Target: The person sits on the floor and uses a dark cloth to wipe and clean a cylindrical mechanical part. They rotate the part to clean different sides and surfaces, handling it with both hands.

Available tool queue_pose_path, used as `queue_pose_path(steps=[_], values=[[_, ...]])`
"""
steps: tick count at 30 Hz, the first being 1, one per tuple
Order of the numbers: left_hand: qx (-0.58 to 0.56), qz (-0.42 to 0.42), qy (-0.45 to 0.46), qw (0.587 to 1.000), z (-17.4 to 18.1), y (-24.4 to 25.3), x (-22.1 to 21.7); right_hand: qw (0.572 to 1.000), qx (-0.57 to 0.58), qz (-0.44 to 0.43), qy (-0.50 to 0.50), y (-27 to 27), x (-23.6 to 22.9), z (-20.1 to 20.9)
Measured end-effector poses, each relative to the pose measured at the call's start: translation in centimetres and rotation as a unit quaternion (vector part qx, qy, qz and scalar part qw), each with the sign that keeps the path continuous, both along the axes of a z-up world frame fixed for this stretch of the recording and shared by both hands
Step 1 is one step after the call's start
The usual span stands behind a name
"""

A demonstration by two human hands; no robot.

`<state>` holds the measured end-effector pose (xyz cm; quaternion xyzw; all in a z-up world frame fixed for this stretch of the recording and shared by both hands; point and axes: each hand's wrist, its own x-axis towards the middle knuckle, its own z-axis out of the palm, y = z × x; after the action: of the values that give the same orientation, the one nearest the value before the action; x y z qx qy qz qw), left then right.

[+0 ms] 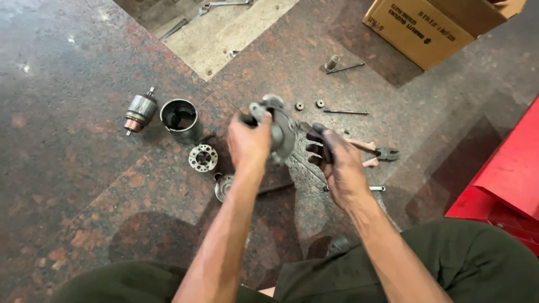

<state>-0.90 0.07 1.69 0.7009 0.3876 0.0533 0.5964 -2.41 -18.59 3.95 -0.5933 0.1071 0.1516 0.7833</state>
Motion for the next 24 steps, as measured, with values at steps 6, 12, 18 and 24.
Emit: queue_pose_path(steps=[6,12,18,24], values=[[0.14,-0.098,-0.014,0.985,2.4,-0.2,-1.0,0.986,-0.115,-0.035,-0.118,-0.6,-0.8,-1.8],[0.12,-0.143,-0.022,0.982,3.3,-0.2,-1.3,0.988,-0.152,-0.013,-0.04,1.0,-1.9,-5.3],[0.095,-0.092,0.031,0.991,4.6,-0.5,-1.2,0.985,-0.144,-0.055,0.08,2.7,-2.5,-1.6],[0.175,-0.154,0.104,0.967,3.7,0.4,-1.2,0.969,-0.23,0.014,-0.094,0.5,1.2,0.1]])
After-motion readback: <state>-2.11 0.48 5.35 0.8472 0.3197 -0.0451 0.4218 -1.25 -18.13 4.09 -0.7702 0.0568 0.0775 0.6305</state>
